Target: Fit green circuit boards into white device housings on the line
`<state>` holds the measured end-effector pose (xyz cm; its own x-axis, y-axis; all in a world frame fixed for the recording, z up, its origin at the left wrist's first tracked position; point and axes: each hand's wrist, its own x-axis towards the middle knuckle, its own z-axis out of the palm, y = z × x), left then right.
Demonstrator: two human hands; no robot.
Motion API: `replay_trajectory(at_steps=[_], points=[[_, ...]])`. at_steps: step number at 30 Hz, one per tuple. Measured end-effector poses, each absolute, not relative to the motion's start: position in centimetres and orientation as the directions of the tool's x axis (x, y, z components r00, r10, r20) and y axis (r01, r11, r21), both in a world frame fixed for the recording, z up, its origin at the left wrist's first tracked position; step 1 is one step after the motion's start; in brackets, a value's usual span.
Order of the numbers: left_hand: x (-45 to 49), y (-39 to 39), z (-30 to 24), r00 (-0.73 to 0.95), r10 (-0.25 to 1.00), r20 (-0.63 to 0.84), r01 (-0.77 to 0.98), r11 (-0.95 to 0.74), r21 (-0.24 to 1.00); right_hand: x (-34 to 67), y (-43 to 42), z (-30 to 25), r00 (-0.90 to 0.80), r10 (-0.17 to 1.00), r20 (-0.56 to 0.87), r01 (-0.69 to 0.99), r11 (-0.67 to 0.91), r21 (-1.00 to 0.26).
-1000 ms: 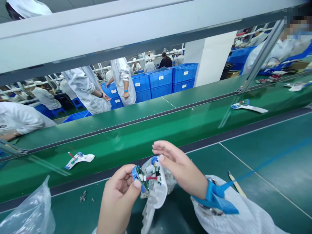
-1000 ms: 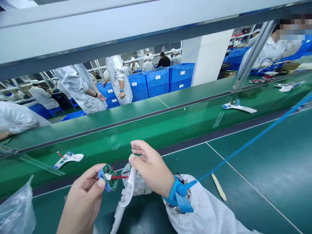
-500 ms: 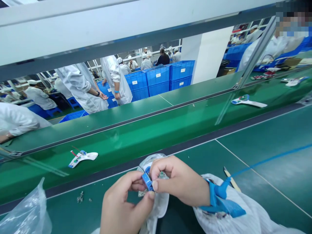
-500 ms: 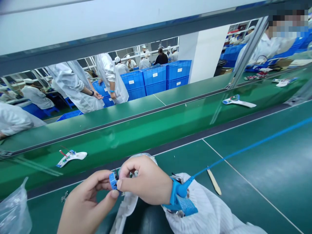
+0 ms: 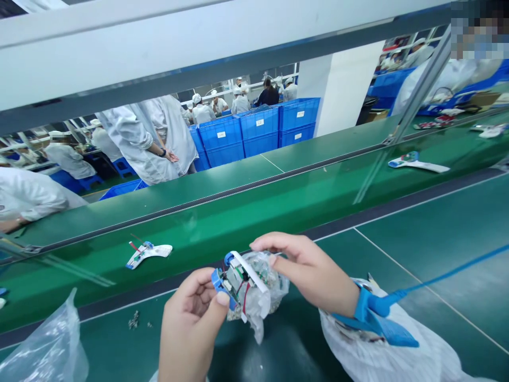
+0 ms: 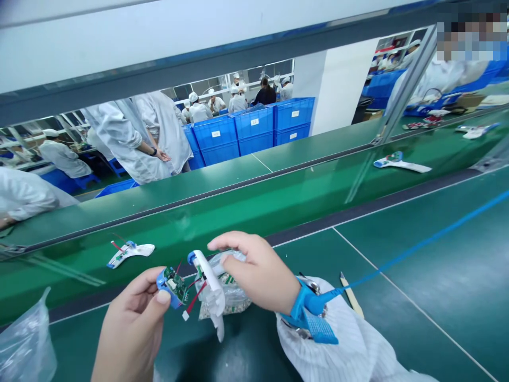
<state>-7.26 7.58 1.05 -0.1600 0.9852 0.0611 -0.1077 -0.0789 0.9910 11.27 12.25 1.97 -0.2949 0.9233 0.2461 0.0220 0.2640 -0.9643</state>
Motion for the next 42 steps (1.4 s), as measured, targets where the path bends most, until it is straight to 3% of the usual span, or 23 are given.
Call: replay_trajectory(at_steps=[4,8,13,18,26,31,34,38,42], points=[[-7.1,7.5,1.1,-0.248,0.967,0.054,-0.136,-0.090,0.987,9.9,11.1,2.0,-0.472,0.722,0.506,0.010,0.579,-0.816],[-6.9,7.6,1.0,-0.288,0.955,0.062,-0.186,-0.120,0.975,8.2,10.6,1.3,-0.432,0.651,0.623,0.099,0.721,-0.685],[-6.4,7.9,0.7,-0.279,0.959,0.050,-0.226,-0.116,0.967,7.5,10.5,0.4,-0.368,0.672,0.643,0.290,0.740,-0.607],[-6.3,7.9,0.6,-0.315,0.948,0.042,-0.254,-0.127,0.959,7.5,10.4,0.4,-0.366,0.669,0.647,0.369,0.743,-0.559],[-5.8,7.7,0.4,-0.400,0.917,0.004,-0.243,-0.110,0.964,5.6,10.0,-0.9,-0.146,0.713,0.685,0.576,0.625,-0.527],[-5.6,7.3,0.6,-0.441,0.898,-0.007,-0.220,-0.100,0.970,5.6,10.4,-1.1,-0.140,0.662,0.736,0.460,0.702,-0.544],[-6.1,7.3,0.8,-0.480,0.877,0.012,-0.182,-0.113,0.977,6.2,10.9,-0.6,-0.226,0.691,0.687,0.301,0.720,-0.625],[-7.0,7.8,0.9,-0.420,0.907,0.019,-0.186,-0.106,0.977,7.4,11.6,0.0,-0.408,0.751,0.519,0.028,0.579,-0.815],[-7.5,8.3,0.7,-0.308,0.951,0.027,-0.230,-0.102,0.968,8.5,12.5,0.4,-0.584,0.651,0.485,-0.170,0.487,-0.857]])
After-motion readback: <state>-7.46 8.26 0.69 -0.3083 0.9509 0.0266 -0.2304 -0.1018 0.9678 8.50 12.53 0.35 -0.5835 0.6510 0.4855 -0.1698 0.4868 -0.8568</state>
